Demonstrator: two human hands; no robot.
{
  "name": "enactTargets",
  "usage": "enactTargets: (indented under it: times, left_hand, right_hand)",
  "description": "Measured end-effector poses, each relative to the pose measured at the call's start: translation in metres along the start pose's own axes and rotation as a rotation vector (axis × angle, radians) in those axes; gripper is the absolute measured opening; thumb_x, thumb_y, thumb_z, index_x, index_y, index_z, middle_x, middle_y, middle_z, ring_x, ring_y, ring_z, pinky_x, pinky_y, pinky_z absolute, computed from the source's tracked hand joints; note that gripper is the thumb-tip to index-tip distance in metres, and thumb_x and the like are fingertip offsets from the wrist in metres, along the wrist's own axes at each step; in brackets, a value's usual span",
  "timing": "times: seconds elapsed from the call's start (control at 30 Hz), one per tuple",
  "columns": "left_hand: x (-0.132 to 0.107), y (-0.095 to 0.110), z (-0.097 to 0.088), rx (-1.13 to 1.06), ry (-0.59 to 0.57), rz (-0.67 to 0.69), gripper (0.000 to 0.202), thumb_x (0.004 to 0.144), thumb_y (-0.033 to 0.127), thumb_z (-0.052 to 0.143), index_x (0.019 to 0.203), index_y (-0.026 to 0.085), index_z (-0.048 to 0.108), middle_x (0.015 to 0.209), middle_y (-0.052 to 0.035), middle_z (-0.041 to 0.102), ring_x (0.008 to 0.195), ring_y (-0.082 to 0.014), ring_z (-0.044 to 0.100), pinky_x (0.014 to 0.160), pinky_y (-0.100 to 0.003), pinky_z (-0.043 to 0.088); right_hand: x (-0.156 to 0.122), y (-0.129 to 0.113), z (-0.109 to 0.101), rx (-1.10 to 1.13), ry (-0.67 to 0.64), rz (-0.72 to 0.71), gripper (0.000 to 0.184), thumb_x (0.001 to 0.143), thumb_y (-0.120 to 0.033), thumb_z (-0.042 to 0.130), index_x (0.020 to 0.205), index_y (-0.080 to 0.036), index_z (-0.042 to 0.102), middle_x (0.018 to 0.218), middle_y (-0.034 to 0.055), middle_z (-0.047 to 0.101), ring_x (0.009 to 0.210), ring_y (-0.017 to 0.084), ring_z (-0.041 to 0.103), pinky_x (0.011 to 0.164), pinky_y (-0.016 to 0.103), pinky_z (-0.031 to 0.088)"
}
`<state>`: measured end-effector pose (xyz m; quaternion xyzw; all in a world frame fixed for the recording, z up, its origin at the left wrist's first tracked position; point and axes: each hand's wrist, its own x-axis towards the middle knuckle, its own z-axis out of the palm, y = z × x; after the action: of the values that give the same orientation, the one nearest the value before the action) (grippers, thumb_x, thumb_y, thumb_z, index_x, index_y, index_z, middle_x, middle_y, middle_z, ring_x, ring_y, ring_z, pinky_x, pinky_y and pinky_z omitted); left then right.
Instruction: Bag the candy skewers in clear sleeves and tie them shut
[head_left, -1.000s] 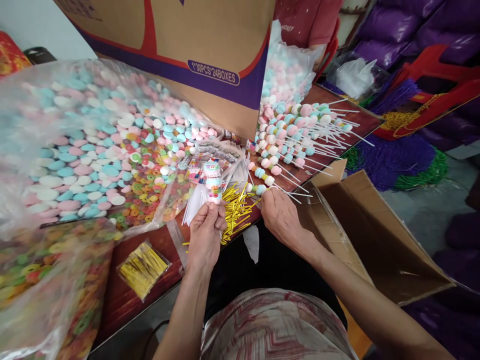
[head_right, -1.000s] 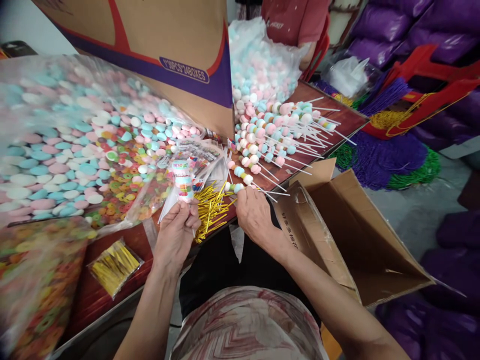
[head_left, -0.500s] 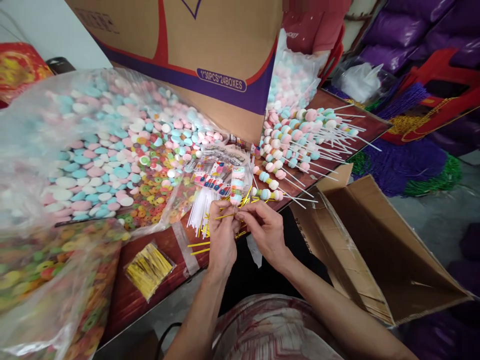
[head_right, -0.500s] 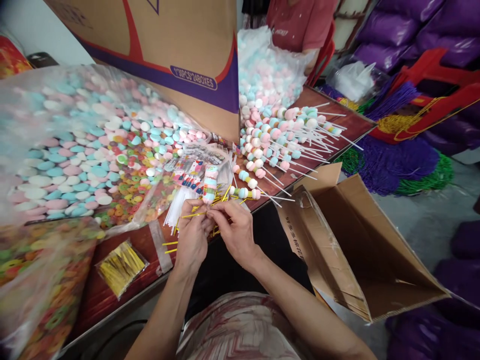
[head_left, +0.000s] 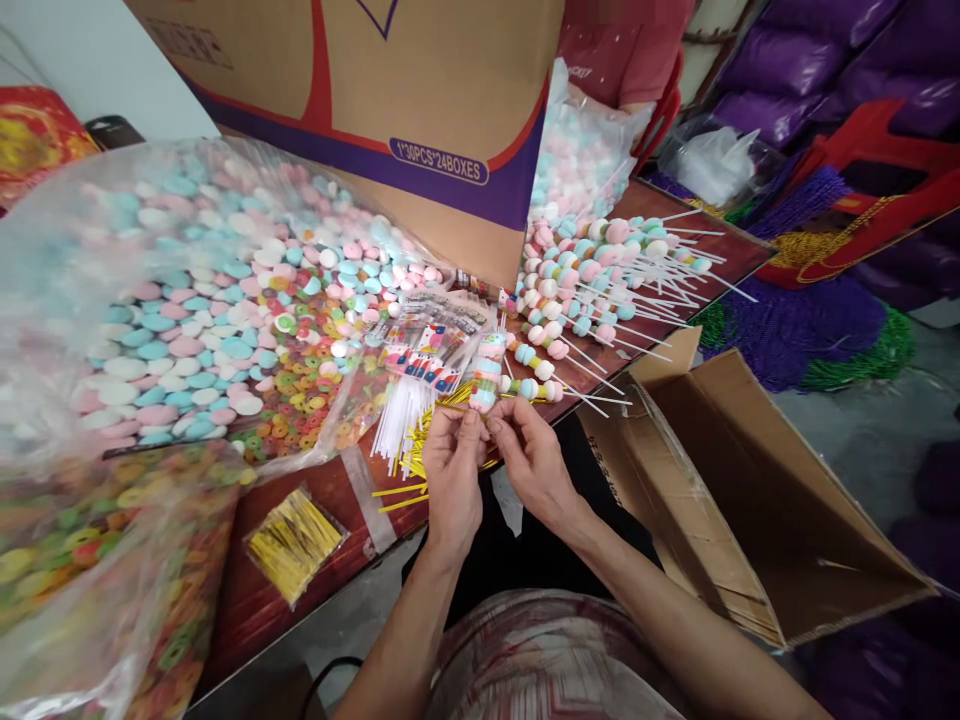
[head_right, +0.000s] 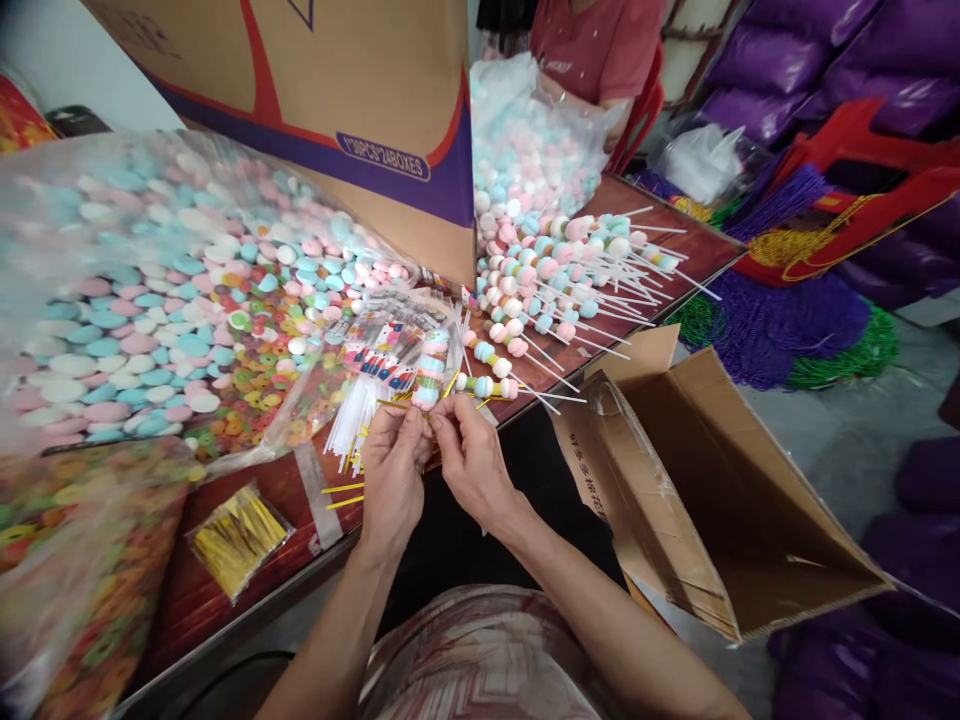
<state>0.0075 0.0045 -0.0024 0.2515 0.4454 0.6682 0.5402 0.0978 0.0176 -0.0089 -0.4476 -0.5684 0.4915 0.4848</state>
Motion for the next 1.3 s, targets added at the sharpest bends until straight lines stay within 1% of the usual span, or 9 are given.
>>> enactTargets:
  times: [0.2, 0.33, 0.5, 0.67, 0.77, 0.87, 1.0, 1.13, 1.3]
  left_hand:
    - [0.001, 0.024, -0.001, -0.292, -0.144, -0.457, 0.028, 0.075, 0.025, 0.078, 0.076, 0.016, 0.051, 0.054, 0.0089, 0.041, 0.042, -0.0010, 0.017, 0.038, -0.012, 0.017]
    - [0.000, 0.037, -0.002, -0.328, -0.277, -0.707, 0.035, 0.067, 0.026, 0.084, 0.075, 0.015, 0.051, 0.050, 0.0110, 0.036, 0.041, -0.0011, 0.011, 0.036, -0.012, 0.015]
    - [-0.006, 0.023, 0.006, -0.012, -0.172, -0.390, 0.026, 0.080, 0.035, 0.074, 0.087, 0.017, 0.056, 0.053, 0.0079, 0.046, 0.041, -0.0024, 0.024, 0.039, -0.013, 0.020]
    - [-0.010, 0.004, 0.006, 0.234, -0.145, -0.062, 0.021, 0.083, 0.038, 0.071, 0.092, 0.019, 0.069, 0.080, -0.0004, 0.062, 0.072, -0.0084, 0.056, 0.064, -0.016, 0.044]
    - [-0.008, 0.004, 0.004, 0.222, -0.173, -0.095, 0.023, 0.079, 0.033, 0.076, 0.095, 0.018, 0.073, 0.077, -0.0006, 0.063, 0.070, -0.0073, 0.056, 0.064, -0.015, 0.044]
    - [-0.001, 0.009, 0.004, 0.046, -0.158, -0.320, 0.022, 0.076, 0.030, 0.078, 0.089, 0.014, 0.072, 0.063, 0.0028, 0.056, 0.045, 0.0007, 0.031, 0.043, -0.012, 0.025]
    - [0.008, 0.013, 0.005, -0.230, -0.142, -0.584, 0.024, 0.069, 0.019, 0.083, 0.086, 0.012, 0.068, 0.065, 0.0040, 0.054, 0.044, 0.0025, 0.031, 0.040, -0.010, 0.022]
    - [0.009, 0.016, 0.007, -0.326, -0.116, -0.657, 0.029, 0.065, 0.014, 0.084, 0.089, 0.011, 0.067, 0.070, 0.0050, 0.053, 0.046, 0.0019, 0.036, 0.040, -0.010, 0.026]
    - [0.000, 0.014, 0.017, -0.283, -0.142, -0.616, 0.027, 0.069, 0.017, 0.083, 0.092, 0.015, 0.068, 0.073, 0.0047, 0.057, 0.049, -0.0003, 0.042, 0.045, -0.012, 0.035]
  right_hand:
    - [0.002, -0.011, -0.017, 0.287, -0.150, 0.099, 0.023, 0.092, -0.040, 0.057, 0.082, -0.021, 0.048, 0.080, -0.0019, 0.048, 0.067, 0.012, 0.045, 0.062, 0.024, 0.042]
    - [0.005, -0.018, -0.035, 0.220, -0.320, 0.069, 0.021, 0.093, -0.039, 0.055, 0.085, -0.022, 0.045, 0.077, -0.0022, 0.044, 0.064, 0.012, 0.040, 0.057, 0.023, 0.037]
    - [0.003, -0.016, -0.035, -0.191, -0.197, -0.124, 0.018, 0.096, -0.026, 0.043, 0.081, -0.024, 0.036, 0.073, -0.0028, 0.040, 0.063, 0.013, 0.037, 0.057, 0.026, 0.033]
    - [0.004, -0.023, -0.034, -0.306, -0.130, -0.049, 0.012, 0.092, -0.023, 0.043, 0.083, -0.023, 0.037, 0.073, -0.0033, 0.044, 0.061, 0.012, 0.038, 0.056, 0.026, 0.033]
    - [0.007, -0.026, -0.039, -0.110, -0.177, 0.121, 0.010, 0.091, -0.027, 0.046, 0.083, -0.022, 0.042, 0.067, -0.0061, 0.043, 0.050, 0.009, 0.033, 0.049, 0.023, 0.032]
    - [0.005, -0.022, -0.040, 0.083, -0.205, 0.254, 0.016, 0.094, -0.031, 0.045, 0.081, -0.022, 0.045, 0.063, -0.0075, 0.045, 0.040, 0.006, 0.027, 0.039, 0.022, 0.029]
    - [-0.003, -0.011, -0.038, -0.174, -0.010, -0.127, 0.013, 0.096, -0.022, 0.049, 0.087, -0.020, 0.058, 0.081, 0.0016, 0.065, 0.066, 0.012, 0.060, 0.062, 0.026, 0.051]
    - [-0.004, -0.005, -0.043, -0.503, 0.046, -0.560, 0.022, 0.094, -0.009, 0.051, 0.105, -0.020, 0.066, 0.104, 0.0098, 0.070, 0.098, 0.019, 0.066, 0.086, 0.033, 0.053]
    - [-0.002, -0.005, -0.043, -0.617, 0.135, -0.647, 0.018, 0.092, -0.007, 0.049, 0.097, -0.019, 0.062, 0.092, 0.0093, 0.067, 0.084, 0.019, 0.063, 0.076, 0.033, 0.053]
